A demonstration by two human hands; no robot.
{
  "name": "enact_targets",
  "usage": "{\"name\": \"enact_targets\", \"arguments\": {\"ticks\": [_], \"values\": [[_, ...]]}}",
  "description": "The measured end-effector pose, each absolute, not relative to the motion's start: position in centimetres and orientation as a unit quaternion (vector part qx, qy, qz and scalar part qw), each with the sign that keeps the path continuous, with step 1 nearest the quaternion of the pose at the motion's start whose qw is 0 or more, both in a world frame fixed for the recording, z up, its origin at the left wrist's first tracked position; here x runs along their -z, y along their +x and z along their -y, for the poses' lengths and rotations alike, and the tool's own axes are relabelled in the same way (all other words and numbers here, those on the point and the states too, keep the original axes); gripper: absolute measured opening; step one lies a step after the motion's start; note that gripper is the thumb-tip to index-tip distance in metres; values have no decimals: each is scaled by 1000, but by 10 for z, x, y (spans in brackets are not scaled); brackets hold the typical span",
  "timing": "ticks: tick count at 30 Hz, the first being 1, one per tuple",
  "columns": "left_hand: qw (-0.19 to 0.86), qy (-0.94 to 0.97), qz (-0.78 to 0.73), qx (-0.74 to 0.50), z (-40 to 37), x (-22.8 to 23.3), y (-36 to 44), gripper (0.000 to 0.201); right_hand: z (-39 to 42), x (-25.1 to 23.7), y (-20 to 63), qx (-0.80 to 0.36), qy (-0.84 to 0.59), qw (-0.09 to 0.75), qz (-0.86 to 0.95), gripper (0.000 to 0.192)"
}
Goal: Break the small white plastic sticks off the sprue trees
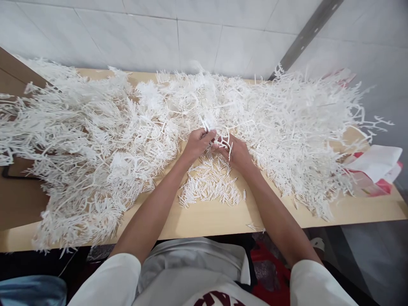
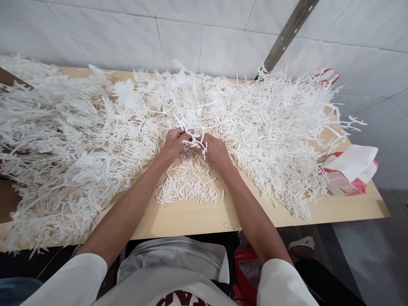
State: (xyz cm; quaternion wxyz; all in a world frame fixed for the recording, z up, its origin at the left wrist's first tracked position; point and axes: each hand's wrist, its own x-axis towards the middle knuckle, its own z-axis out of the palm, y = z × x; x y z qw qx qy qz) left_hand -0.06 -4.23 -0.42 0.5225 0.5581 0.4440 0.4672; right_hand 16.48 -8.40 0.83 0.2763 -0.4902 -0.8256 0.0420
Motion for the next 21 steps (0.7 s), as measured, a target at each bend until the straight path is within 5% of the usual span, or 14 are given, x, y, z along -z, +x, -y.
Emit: {"name": "enact_targets", "arguments": {"ticks": [5, 10, 12, 15, 21], "values": [[520, 589, -448, -426, 40, 10, 3, 36, 83, -6, 164, -4, -469, 273, 840, 40], [489, 548, -487, -473, 43, 0, 0, 30, 102, -10, 150, 84, -364, 440, 816, 43], [493, 560, -460, -481, 46, -6, -3, 38, 108, -12, 142, 68, -340, 436, 830, 41], [538, 569, -410, -468, 48, -8, -6, 40, 105, -11, 138, 37, -394, 389, 832, 28], [615, 524, -355, -470, 44, 0, -4, 45, 84, -7, 156, 6, -529, 444, 723, 31]]}}
